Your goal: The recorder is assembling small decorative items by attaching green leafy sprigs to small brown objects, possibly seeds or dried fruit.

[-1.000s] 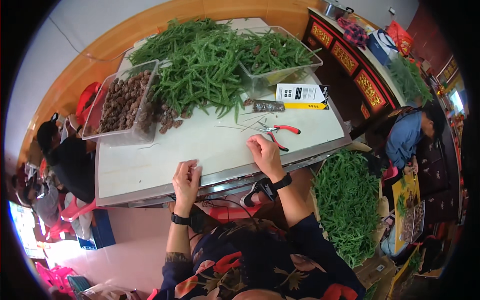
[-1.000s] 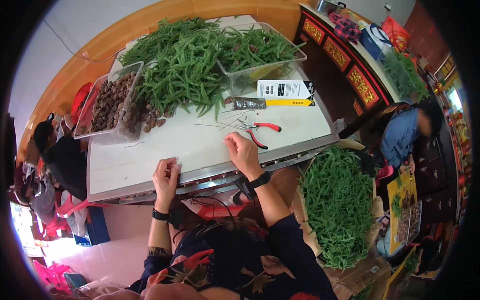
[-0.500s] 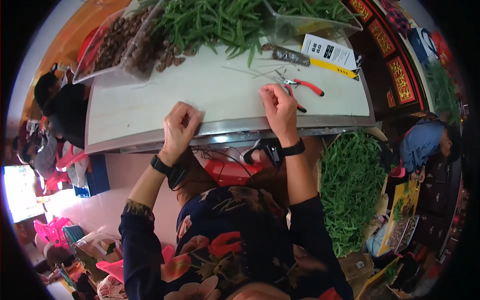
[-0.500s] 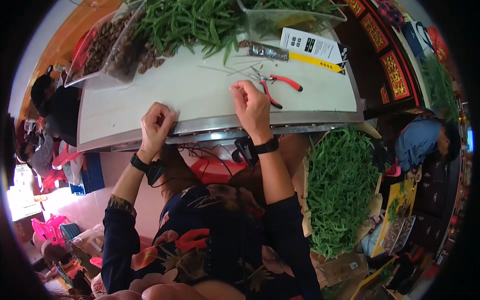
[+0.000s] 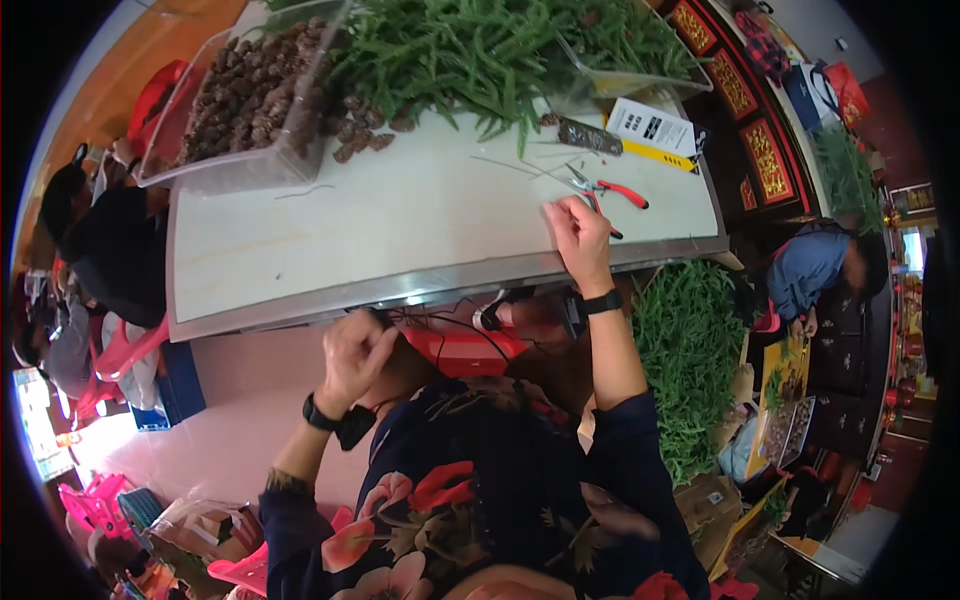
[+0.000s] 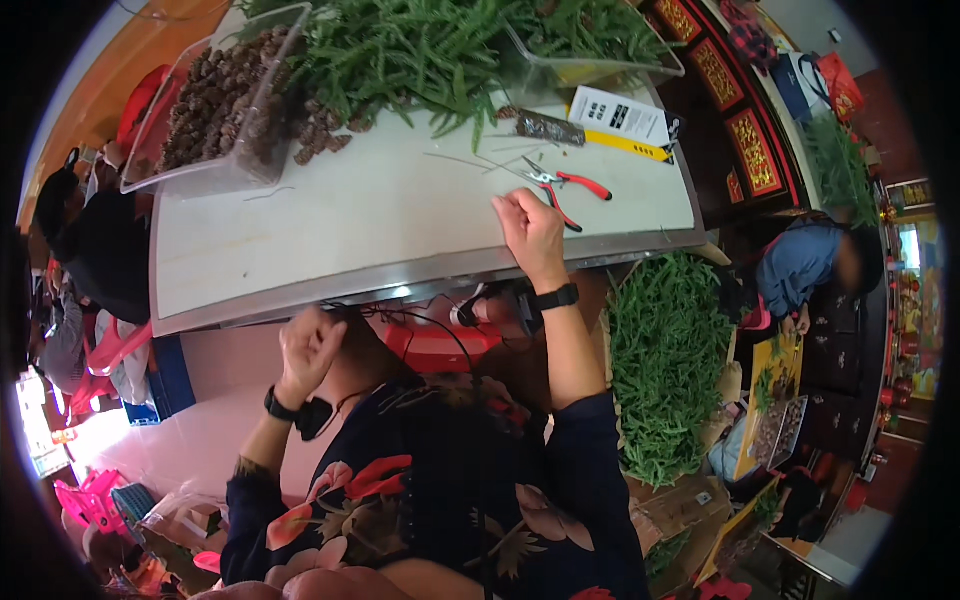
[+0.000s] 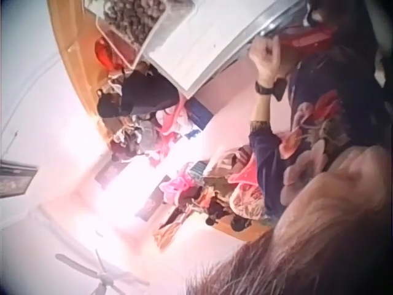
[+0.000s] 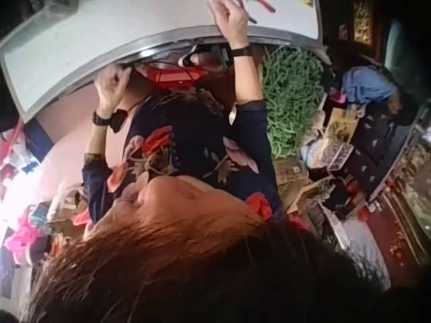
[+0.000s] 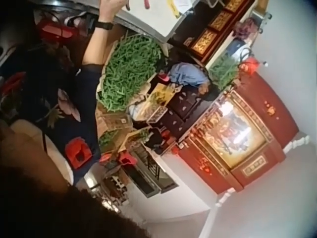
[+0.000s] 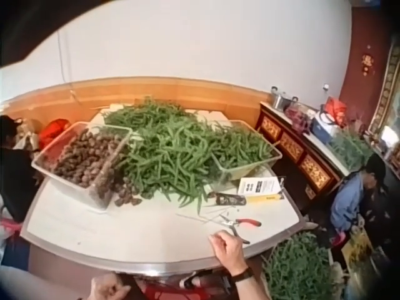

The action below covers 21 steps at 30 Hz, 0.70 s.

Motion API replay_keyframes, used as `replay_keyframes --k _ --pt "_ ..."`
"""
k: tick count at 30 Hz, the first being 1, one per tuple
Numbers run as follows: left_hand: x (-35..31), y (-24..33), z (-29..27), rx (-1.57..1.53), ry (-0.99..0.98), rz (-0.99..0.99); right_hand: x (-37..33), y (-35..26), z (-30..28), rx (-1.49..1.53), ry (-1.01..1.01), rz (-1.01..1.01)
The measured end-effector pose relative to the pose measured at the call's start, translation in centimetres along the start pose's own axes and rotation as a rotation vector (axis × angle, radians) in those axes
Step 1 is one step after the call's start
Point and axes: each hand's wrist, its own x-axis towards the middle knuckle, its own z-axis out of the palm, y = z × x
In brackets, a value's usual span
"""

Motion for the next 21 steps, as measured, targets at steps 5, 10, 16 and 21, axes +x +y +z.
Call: replay_keyframes --k 5,10,16,21 --pt "-4.6 0.3 -9.0 -0.106 0.178 -0.315 2.0 -5.6 0.0 -0.026 0.004 0.027" --pt "-8.6 3.0 -11.7 -0.093 0.396 -0.527 3.9 -9.7 0.2 -0.062 -0.047 0.02" --pt "-13.1 7.6 -12.3 -0.052 0.655 -0.671 3.5 -12.9 -0.8 -0.06 -0.064 0.015" --pt "-14.4 10.5 -14.5 0.005 0.685 -0.704 2.3 -13.5 -2.9 -0.07 -0.05 0.041"
